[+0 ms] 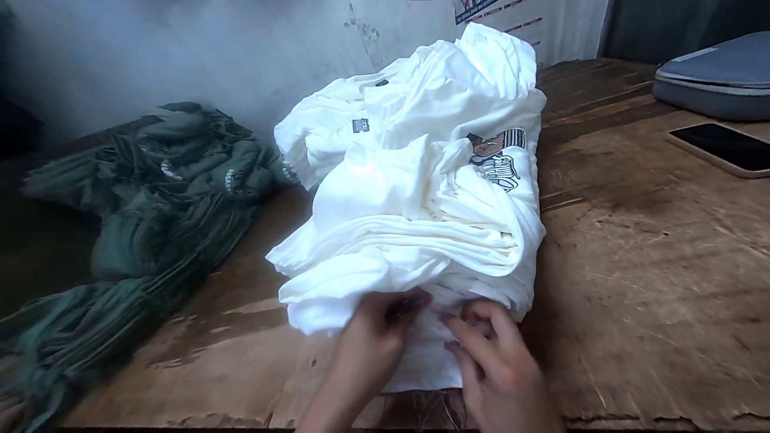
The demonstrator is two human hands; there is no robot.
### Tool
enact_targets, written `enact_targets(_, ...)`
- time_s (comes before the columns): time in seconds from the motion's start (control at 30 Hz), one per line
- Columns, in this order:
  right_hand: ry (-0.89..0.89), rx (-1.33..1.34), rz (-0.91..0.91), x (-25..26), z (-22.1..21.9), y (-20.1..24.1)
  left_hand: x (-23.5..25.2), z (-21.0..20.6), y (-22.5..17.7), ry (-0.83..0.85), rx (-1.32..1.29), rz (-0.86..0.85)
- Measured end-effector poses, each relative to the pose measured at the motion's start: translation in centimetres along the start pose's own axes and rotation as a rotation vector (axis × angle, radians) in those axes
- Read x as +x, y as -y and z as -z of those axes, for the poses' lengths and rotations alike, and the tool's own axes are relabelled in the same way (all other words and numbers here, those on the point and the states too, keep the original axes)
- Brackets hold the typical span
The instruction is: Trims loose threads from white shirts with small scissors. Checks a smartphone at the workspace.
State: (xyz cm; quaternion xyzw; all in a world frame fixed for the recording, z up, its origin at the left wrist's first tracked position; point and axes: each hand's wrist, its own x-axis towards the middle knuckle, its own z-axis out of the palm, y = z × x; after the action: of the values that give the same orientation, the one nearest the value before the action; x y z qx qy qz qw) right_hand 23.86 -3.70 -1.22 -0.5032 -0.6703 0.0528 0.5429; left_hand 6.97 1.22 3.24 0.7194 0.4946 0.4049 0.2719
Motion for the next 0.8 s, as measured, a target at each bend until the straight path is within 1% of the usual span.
enact_targets(0.07,-0.057,-0.182,-0.006,-1.1,1.7,0.2,-0.8,0.2,0.3,0.061,-0.038,-0.037)
enact_targets(0.13,-0.033,-0.308,-0.026,-1.7,3.6,0.0,-2.0,0.4,0.5,0.09,-0.011,-0.097)
enact_targets(0.17,-0.005,-0.346,-0.026,-1.9,4.4,0.0,-2.5,0.5,0.6,0.085,0.032,-0.156)
enact_targets(0.23,0.052,-0.339,-0.009,-2.2,5.5,0.0,-3.3,0.0,0.6,-0.006,0.144,-0.34)
enact_targets(0.27,0.068,-0.325,0.004,-2.3,5.7,0.2,-3.6,-0.4,0.5,-0.055,0.243,-0.449)
enact_targets(0.33,0.07,-0.305,0.025,-2.5,5.6,0.4,-3.7,-1.4,0.6,-0.136,0.408,-0.655)
enact_targets(0.4,0.061,-0.296,0.043,-2.6,5.3,0.4,-3.5,-2.3,1.0,-0.16,0.489,-0.8)
enact_targets(0.43,0.066,-0.294,0.046,-2.7,5.2,0.4,-3.3,-2.6,1.3,-0.164,0.5,-0.842)
enact_targets(0.47,0.079,-0.299,0.041,-2.7,5.1,0.4,-3.0,-2.8,1.5,-0.173,0.496,-0.859)
enact_targets(0.53,0.114,-0.328,-0.006,-2.5,5.2,0.6,-2.6,-2.8,1.8,-0.188,0.478,-0.821)
enact_targets(0.63,0.17,-0.344,-0.079,-1.5,4.9,0.4,-2.4,-2.4,1.5,-0.138,0.506,-0.672)
enact_targets(0.7,0.15,-0.3,-0.037,-1.2,4.0,-0.6,-2.4,-2.3,1.4,-0.096,0.565,-0.618)
enact_targets(0.8,0.094,-0.202,-0.035,-1.0,4.3,-1.2,-2.1,-1.4,1.0,-0.104,0.54,-0.636)
